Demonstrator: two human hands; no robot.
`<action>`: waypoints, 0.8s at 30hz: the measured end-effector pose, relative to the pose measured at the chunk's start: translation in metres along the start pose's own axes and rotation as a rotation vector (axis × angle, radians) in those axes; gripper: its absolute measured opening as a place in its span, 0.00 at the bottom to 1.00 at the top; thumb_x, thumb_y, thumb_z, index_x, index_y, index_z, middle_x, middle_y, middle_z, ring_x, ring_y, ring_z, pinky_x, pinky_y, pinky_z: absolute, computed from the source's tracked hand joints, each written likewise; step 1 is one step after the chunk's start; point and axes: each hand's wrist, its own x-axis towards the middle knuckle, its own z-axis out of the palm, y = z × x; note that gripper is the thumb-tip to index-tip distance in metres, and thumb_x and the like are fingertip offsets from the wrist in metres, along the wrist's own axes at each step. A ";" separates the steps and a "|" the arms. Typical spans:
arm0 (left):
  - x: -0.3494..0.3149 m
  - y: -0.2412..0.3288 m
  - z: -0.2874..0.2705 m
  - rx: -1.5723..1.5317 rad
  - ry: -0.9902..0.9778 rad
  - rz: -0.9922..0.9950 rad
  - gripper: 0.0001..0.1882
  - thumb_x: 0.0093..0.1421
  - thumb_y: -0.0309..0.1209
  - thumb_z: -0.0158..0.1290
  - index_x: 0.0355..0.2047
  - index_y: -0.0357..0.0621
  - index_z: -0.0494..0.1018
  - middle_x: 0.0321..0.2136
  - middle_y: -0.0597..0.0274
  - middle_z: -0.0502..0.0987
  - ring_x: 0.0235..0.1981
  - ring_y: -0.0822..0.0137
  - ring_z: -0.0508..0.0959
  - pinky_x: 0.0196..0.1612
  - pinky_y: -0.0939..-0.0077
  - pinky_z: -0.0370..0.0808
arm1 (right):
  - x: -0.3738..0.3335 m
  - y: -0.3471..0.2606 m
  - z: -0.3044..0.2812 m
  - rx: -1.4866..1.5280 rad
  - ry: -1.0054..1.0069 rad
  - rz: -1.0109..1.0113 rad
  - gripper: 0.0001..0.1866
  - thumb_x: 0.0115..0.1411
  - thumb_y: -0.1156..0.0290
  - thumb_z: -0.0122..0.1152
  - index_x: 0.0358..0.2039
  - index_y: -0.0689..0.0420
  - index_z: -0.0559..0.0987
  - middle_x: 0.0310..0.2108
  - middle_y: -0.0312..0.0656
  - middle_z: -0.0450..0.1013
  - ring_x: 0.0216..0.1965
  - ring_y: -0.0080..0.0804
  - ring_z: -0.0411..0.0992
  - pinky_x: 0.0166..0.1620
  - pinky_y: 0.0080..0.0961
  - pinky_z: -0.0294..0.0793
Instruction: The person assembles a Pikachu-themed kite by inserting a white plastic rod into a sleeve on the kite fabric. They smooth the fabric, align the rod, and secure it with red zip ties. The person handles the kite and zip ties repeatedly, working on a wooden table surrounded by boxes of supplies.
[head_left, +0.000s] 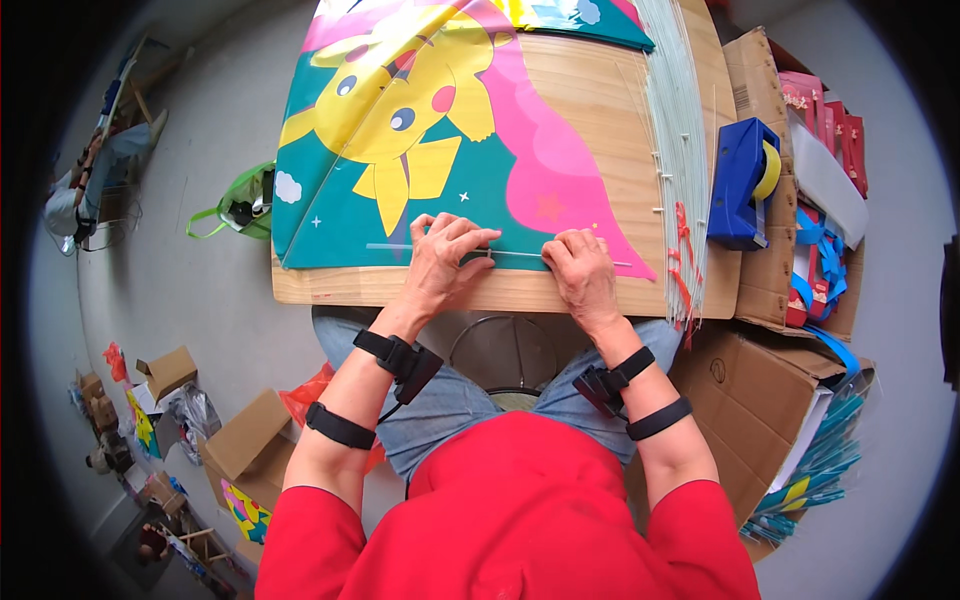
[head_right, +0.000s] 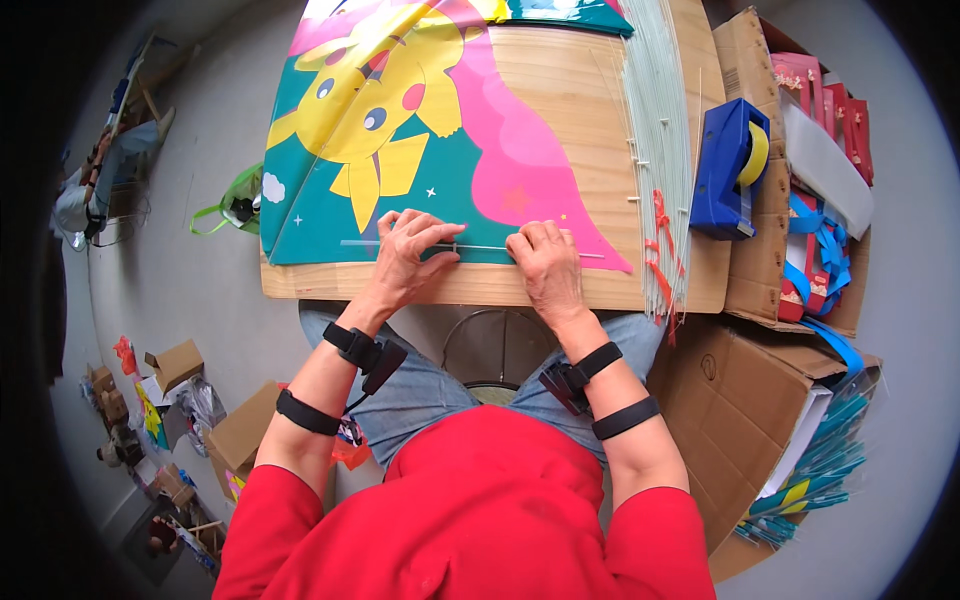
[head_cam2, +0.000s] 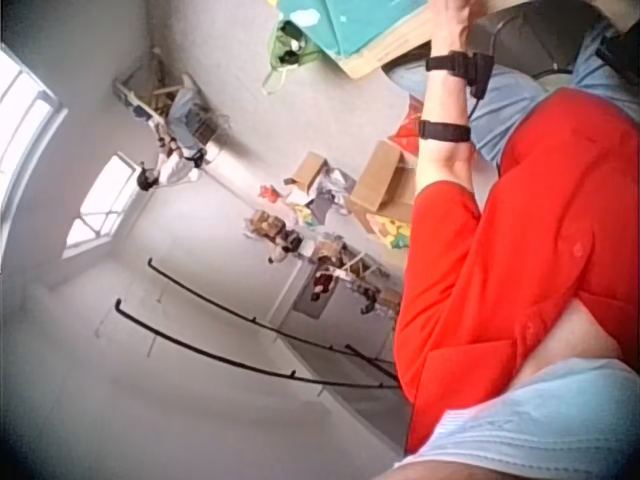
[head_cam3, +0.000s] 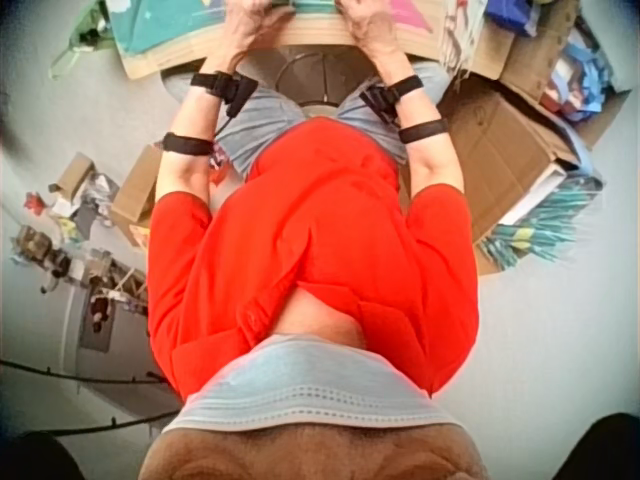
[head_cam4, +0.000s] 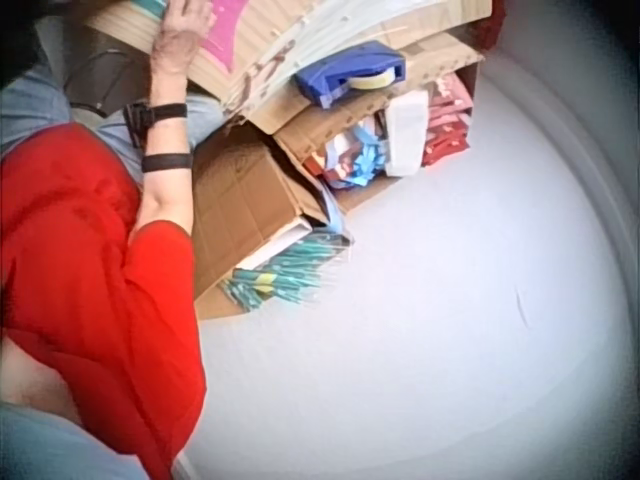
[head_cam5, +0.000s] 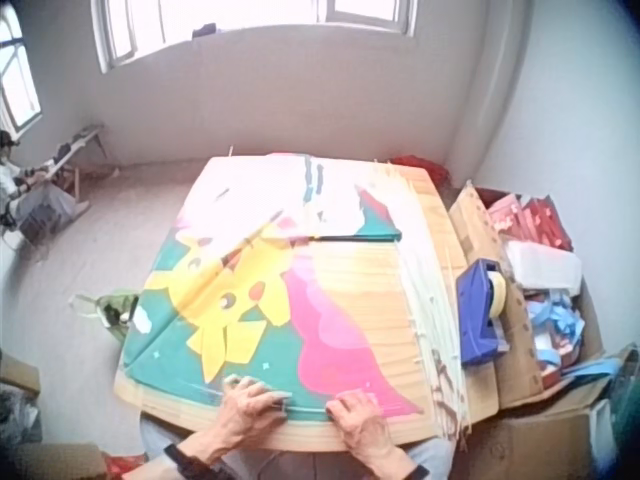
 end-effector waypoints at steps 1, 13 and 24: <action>-0.001 0.000 0.002 -0.029 0.017 -0.028 0.12 0.46 0.32 0.60 0.34 0.56 0.77 0.30 0.73 0.74 0.39 0.69 0.70 0.49 0.67 0.55 | -0.002 0.001 0.001 0.004 0.001 0.009 0.04 0.47 0.73 0.56 0.25 0.54 0.71 0.25 0.36 0.65 0.32 0.33 0.66 0.36 0.30 0.64; 0.001 -0.004 0.004 0.004 -0.019 0.012 0.07 0.46 0.30 0.60 0.28 0.52 0.76 0.29 0.71 0.71 0.37 0.69 0.70 0.48 0.68 0.56 | -0.003 0.005 0.000 -0.016 0.001 0.015 0.05 0.48 0.74 0.56 0.25 0.54 0.69 0.26 0.37 0.65 0.32 0.34 0.66 0.40 0.32 0.61; 0.009 0.009 -0.003 -0.021 0.065 0.095 0.06 0.47 0.27 0.59 0.25 0.50 0.72 0.27 0.72 0.75 0.35 0.69 0.72 0.48 0.68 0.57 | 0.002 0.006 0.003 0.159 0.042 0.030 0.05 0.48 0.77 0.56 0.27 0.55 0.70 0.25 0.38 0.66 0.31 0.36 0.66 0.36 0.34 0.63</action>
